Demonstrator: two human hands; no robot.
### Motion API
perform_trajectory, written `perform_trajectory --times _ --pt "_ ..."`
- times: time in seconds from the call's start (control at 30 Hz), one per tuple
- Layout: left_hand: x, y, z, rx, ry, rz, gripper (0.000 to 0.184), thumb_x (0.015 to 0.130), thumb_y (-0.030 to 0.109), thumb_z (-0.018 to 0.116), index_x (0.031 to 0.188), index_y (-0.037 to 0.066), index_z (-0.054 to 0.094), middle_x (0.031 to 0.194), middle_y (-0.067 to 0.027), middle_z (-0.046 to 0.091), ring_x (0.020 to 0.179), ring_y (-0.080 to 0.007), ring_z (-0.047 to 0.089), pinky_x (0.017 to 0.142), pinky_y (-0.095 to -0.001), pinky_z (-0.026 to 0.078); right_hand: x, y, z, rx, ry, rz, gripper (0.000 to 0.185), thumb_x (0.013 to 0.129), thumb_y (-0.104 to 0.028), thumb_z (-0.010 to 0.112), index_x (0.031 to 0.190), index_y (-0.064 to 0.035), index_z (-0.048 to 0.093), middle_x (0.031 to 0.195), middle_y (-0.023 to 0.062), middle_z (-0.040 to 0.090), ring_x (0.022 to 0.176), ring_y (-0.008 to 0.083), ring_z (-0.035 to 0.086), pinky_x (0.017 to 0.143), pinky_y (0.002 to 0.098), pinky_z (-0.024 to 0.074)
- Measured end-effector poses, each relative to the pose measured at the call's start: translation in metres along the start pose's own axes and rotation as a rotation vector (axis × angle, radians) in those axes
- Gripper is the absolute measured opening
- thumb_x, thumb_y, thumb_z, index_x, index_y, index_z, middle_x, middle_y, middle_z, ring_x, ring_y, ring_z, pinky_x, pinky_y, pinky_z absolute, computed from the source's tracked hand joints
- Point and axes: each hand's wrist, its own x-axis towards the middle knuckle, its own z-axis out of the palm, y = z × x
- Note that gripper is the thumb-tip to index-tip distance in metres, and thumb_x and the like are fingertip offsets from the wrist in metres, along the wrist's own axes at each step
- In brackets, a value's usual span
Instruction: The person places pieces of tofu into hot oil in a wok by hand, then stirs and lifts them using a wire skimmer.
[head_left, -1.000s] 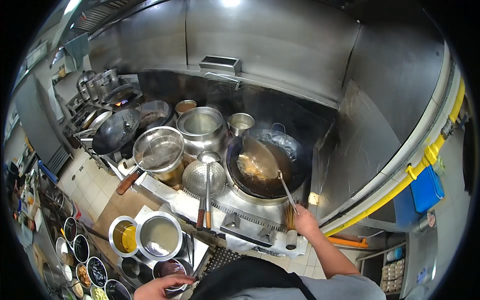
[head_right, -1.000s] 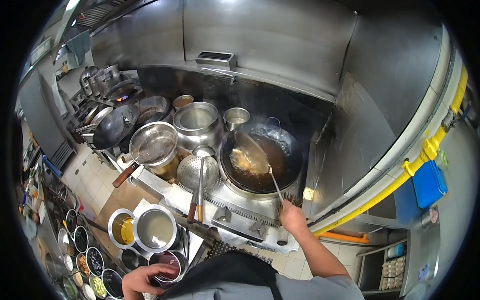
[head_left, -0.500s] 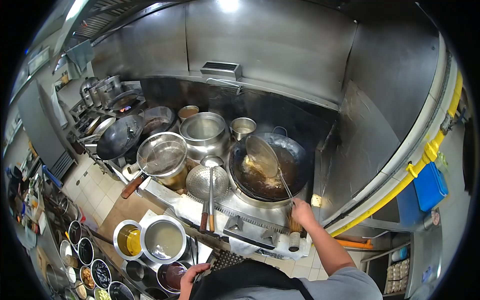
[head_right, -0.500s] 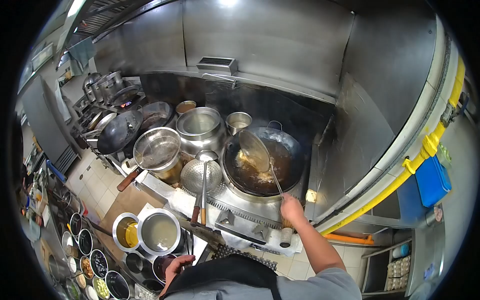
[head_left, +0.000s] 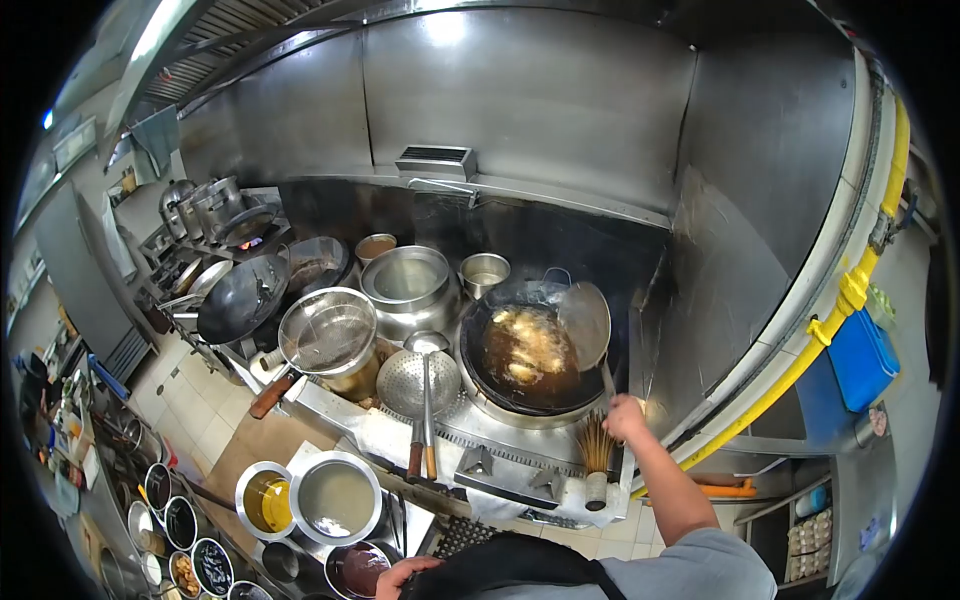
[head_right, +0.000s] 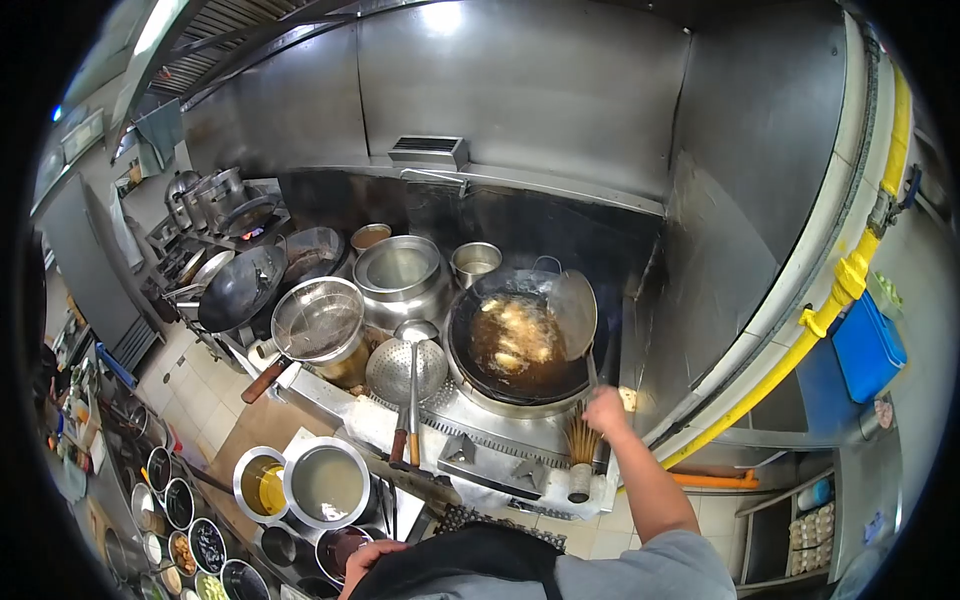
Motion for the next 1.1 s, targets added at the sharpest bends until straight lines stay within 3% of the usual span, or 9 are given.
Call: perform_trajectory --times 0.07,0.23,0.37,0.73,0.77,0.8,0.87,0.9,1.1 --pt "0.000 0.001 -0.001 -0.028 -0.028 0.121 0.029 0.081 0.010 0.056 0.100 -0.011 0.051 0.103 -0.0199 0.056 0.094 -0.0261 0.055 0.082 -0.0328 0.042 -0.033 -0.035 0.003 0.479 -0.192 0.434 0.009 0.076 -0.002 0.042 0.071 -0.0034 0.050 0.058 0.0099 0.054 0.034 0.0128 0.042 0.028 0.0287 0.0268" --pt "-0.006 -0.015 -0.007 -0.140 -0.050 0.206 0.031 0.080 0.010 0.056 0.102 -0.011 0.050 0.104 -0.0207 0.055 0.096 -0.0264 0.054 0.083 -0.0336 0.041 -0.010 -0.029 0.030 1.128 -0.708 0.629 0.015 0.078 0.000 0.039 0.064 -0.0017 0.045 0.049 0.0033 0.042 0.034 0.0090 0.036 0.029 0.0219 0.0218" --pt "-0.008 0.001 -0.004 0.008 -0.035 0.058 0.031 0.079 0.010 0.057 0.102 -0.011 0.051 0.104 -0.0206 0.055 0.095 -0.0262 0.054 0.082 -0.0339 0.042 0.031 -0.051 0.044 1.228 -0.649 0.710 0.018 0.079 -0.002 0.041 0.061 -0.0019 0.044 0.050 0.0024 0.040 0.035 0.0080 0.034 0.029 0.0207 0.0206" --pt "0.006 0.007 -0.002 0.029 -0.088 0.044 0.029 0.081 0.013 0.057 0.100 -0.009 0.054 0.102 -0.0186 0.057 0.092 -0.0240 0.056 0.080 -0.0319 0.043 0.007 -0.073 0.016 0.508 -0.361 0.247 0.006 0.080 -0.008 0.042 0.083 -0.0091 0.048 0.057 0.0052 0.050 0.035 0.0077 0.038 0.027 0.0232 0.0213" --pt "0.008 0.006 -0.004 0.072 -0.106 0.041 0.029 0.081 0.014 0.056 0.100 -0.008 0.054 0.102 -0.0177 0.057 0.092 -0.0237 0.056 0.080 -0.0314 0.042 0.004 -0.072 0.010 0.335 -0.364 0.221 0.018 0.077 -0.007 0.042 0.091 -0.0065 0.053 0.068 0.0125 0.058 0.046 0.0184 0.053 0.036 0.0316 0.0391" --pt "0.010 0.005 -0.005 0.114 -0.124 0.039 0.029 0.081 0.014 0.056 0.100 -0.008 0.054 0.101 -0.0167 0.058 0.091 -0.0233 0.056 0.080 -0.0309 0.042 0.008 -0.059 0.015 0.332 -0.362 0.228 0.018 0.077 -0.007 0.042 0.091 -0.0065 0.053 0.068 0.0125 0.058 0.046 0.0184 0.053 0.036 0.0316 0.0391" --pt "0.012 0.008 -0.001 0.093 -0.110 0.005 0.028 0.081 0.015 0.056 0.099 -0.007 0.055 0.101 -0.0155 0.058 0.092 -0.0227 0.056 0.080 -0.0304 0.042 -0.002 -0.059 0.015 -0.199 0.022 -0.519 0.031 0.073 -0.005 0.042 0.101 -0.0053 0.056 0.085 0.0186 0.061 0.074 0.0302 0.060 0.066 0.0374 0.0481" --pt "0.014 0.009 0.002 0.076 -0.090 -0.025 0.028 0.081 0.015 0.056 0.099 -0.006 0.055 0.100 -0.0144 0.058 0.092 -0.0220 0.056 0.080 -0.0299 0.042 -0.005 -0.059 0.011 -0.159 -0.110 -0.277 0.036 0.071 -0.005 0.042 0.105 -0.0047 0.056 0.098 0.0203 0.056 0.097 0.0346 0.051 0.087 0.0364 0.0394" --pt "0.020 0.009 0.004 0.107 -0.101 -0.050 0.027 0.081 0.017 0.056 0.098 -0.005 0.056 0.099 -0.0135 0.059 0.093 -0.0216 0.055 0.082 -0.0310 0.042 -0.040 -0.067 -0.010 -0.079 -0.141 -0.257 0.033 0.074 -0.008 0.042 0.104 -0.0042 0.055 0.096 0.0218 0.056 0.091 0.0358 0.053 0.083 0.0387 0.0417"
